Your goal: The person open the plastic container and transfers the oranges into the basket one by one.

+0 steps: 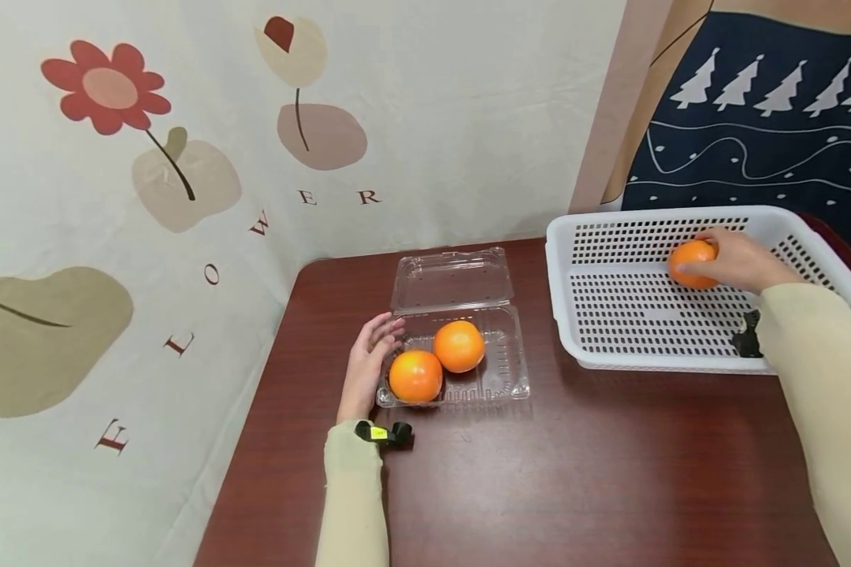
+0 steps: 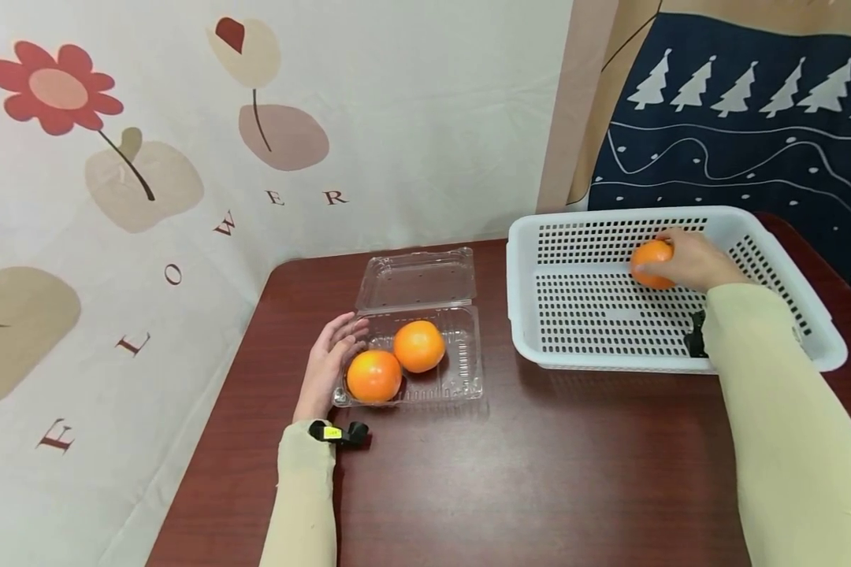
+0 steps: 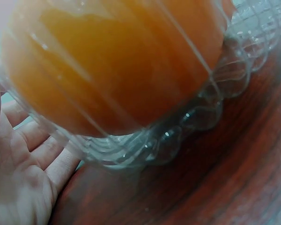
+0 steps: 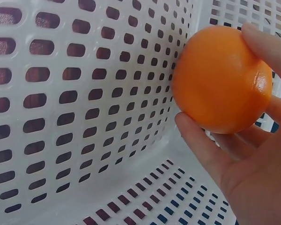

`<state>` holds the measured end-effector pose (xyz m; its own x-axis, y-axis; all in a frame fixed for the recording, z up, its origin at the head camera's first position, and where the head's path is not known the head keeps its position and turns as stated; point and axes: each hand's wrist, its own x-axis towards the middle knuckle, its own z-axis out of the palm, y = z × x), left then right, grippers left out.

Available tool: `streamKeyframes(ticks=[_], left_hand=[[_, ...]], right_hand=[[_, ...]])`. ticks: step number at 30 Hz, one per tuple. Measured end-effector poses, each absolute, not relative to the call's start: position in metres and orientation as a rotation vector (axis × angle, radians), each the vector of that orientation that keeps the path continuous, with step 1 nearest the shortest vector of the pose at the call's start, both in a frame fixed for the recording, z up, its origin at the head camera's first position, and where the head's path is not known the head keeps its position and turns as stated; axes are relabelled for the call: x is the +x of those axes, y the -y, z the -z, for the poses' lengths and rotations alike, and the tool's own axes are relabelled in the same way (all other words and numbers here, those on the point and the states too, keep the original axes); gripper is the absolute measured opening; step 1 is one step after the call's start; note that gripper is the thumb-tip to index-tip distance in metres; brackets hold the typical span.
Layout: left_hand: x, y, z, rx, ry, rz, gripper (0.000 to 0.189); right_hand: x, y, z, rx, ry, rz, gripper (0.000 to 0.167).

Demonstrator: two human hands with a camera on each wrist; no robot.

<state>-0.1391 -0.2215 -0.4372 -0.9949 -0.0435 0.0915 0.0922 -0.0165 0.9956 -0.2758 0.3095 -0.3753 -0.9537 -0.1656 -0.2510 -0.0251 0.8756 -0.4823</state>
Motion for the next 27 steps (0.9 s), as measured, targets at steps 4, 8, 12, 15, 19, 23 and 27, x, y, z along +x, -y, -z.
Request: streamKeyframes(ticks=[4, 8, 12, 15, 19, 23, 27], left_hand=[[-0.136, 0.219, 0.431, -0.051, 2.150, 2.166, 0.041], [-0.136, 0.218, 0.429, -0.046, 2.151, 2.172, 0.042], [-0.137, 0.218, 0.430, -0.042, 2.156, 2.169, 0.042], [-0.137, 0.218, 0.431, -0.048, 2.157, 2.165, 0.041], [-0.137, 0.219, 0.431, -0.060, 2.159, 2.160, 0.041], [-0.138, 0.218, 0.431, -0.049, 2.168, 2.158, 0.041], [-0.139, 0.217, 0.432, -0.043, 2.166, 2.162, 0.041]], right_hand=[[-0.277, -0.310, 0.377, -0.126, -2.728, 0.711, 0.090], [-0.279, -0.310, 0.375, -0.159, -2.702, 0.699, 0.085], [-0.281, -0.308, 0.374, -0.183, -2.679, 0.690, 0.087], [-0.283, -0.305, 0.374, -0.172, -2.661, 0.677, 0.094], [-0.283, -0.302, 0.376, -0.181, -2.657, 0.634, 0.096], [-0.283, -0.298, 0.377, -0.214, -2.662, 0.609, 0.087], [-0.282, -0.295, 0.378, -0.219, -2.660, 0.620, 0.082]])
